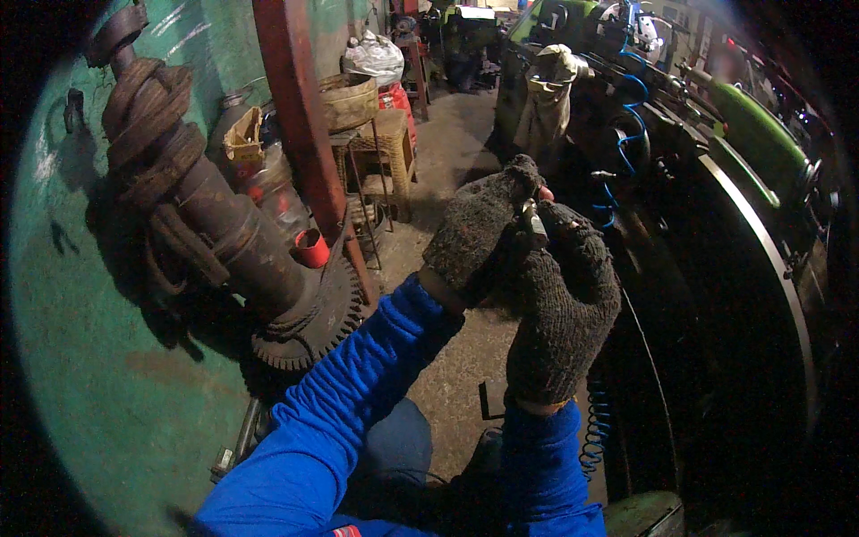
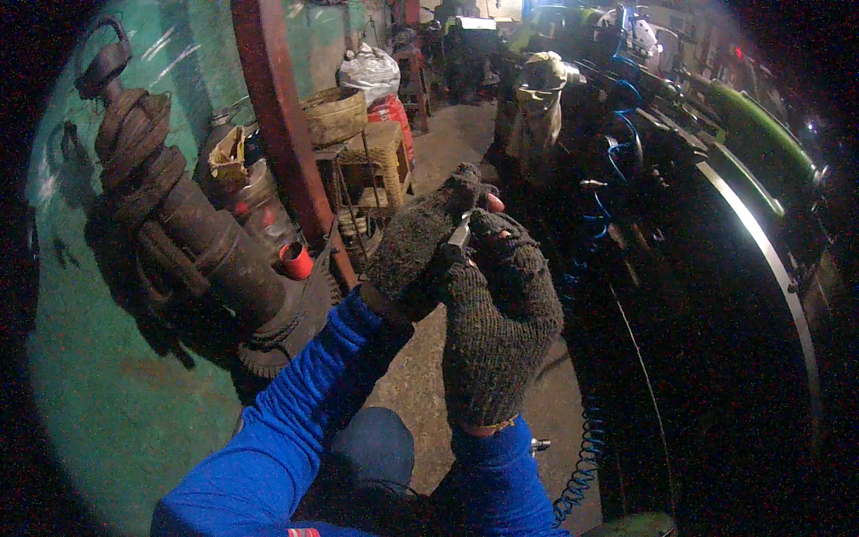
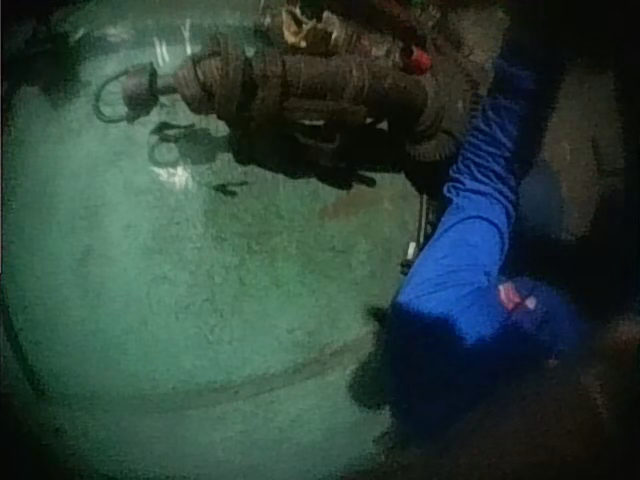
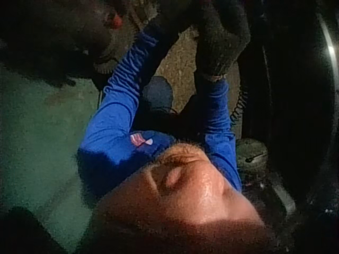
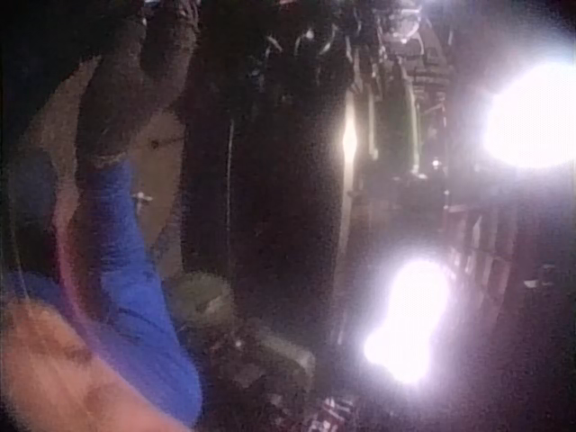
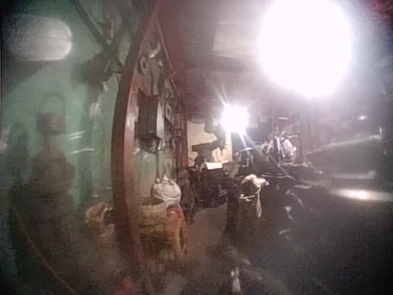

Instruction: The person handles a small metal component and a hammer, then moves to a green metal lathe. They insert the component into the lathe chuck and tighten it with a chuck key. The person then positions a cutting tool and begins machining the component.

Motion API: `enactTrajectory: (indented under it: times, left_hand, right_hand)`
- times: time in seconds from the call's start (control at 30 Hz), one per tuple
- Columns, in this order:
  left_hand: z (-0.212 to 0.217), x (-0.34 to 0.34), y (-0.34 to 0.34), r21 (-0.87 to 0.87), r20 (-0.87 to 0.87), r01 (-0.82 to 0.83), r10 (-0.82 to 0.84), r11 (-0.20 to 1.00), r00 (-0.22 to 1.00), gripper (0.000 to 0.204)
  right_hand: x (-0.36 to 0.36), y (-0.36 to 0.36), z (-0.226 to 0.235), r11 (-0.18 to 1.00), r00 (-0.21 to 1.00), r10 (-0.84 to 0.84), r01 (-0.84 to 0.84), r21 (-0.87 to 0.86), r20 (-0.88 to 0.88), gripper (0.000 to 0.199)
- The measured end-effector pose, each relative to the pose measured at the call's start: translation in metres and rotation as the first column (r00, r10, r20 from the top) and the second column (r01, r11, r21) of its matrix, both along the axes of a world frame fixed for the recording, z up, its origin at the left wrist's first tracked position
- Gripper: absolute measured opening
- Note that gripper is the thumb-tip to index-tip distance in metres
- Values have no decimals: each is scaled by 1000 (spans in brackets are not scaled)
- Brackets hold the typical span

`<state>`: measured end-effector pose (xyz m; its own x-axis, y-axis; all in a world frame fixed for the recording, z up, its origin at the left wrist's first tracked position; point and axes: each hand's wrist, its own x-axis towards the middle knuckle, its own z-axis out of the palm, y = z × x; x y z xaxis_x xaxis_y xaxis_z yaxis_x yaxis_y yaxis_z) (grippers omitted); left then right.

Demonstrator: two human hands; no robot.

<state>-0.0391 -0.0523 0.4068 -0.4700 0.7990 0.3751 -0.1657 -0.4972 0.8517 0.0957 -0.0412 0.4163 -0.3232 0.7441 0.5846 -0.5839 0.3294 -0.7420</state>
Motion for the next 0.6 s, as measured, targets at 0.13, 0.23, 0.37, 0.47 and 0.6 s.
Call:
enactTrajectory:
  times: [0.13,0.23,0.37,0.47,0.6]
  left_hand:
    - [-1,0,3,-13,53,-12,13,1000,999,44]
    - [-2,-3,0,-29,-26,-46,45,999,999,43]
    - [-10,-3,4,68,-132,-171,178,983,975,44]
    - [1,-1,3,-113,90,-80,90,990,992,44]
    - [-1,-5,2,-119,-28,-109,106,987,994,41]
  right_hand:
    - [1,-2,3,999,1000,22,-21,-45,7,36]
    - [-1,2,1,1000,1000,-14,14,17,22,35]
    - [-2,-3,4,999,1000,9,-8,-47,16,34]
    - [-1,2,1,996,997,2,5,-89,79,33]
    - [-1,4,-1,999,994,-33,34,-15,100,34]
